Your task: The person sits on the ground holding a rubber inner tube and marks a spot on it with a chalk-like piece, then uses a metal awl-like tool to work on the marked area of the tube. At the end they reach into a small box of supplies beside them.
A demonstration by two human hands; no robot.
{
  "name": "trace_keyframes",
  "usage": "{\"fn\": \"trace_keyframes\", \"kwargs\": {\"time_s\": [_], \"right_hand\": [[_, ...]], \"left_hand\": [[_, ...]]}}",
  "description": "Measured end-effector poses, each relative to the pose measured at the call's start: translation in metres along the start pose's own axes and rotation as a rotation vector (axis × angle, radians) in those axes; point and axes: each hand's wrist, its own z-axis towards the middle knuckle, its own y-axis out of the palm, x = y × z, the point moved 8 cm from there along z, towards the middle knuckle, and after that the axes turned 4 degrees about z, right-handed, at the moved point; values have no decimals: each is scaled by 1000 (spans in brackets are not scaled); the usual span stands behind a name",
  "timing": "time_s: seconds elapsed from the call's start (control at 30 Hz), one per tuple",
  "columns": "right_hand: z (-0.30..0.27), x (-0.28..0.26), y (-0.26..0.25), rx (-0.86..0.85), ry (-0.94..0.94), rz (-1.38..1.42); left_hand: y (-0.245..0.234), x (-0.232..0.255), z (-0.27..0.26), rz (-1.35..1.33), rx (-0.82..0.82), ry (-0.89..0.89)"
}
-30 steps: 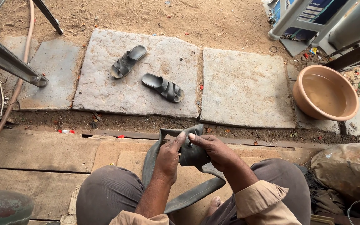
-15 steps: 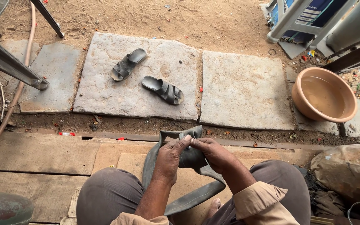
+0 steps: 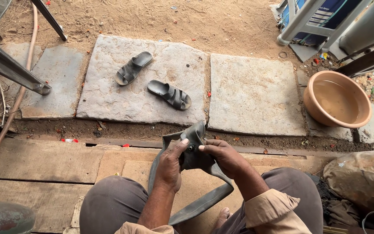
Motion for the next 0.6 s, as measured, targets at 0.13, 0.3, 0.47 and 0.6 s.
{"fn": "trace_keyframes", "kwargs": {"time_s": [0.13, 0.3, 0.47, 0.6], "right_hand": [[2, 1, 2, 18, -3, 52], [4, 5, -6, 100, -3, 33], [2, 4, -2, 59, -41, 24], [1, 3, 2, 47, -70, 21]], "left_hand": [[4, 9, -6, 98, 22, 8], [2, 5, -5, 130, 53, 9], [2, 7, -5, 131, 68, 77], [4, 9, -5, 137, 67, 93]]}}
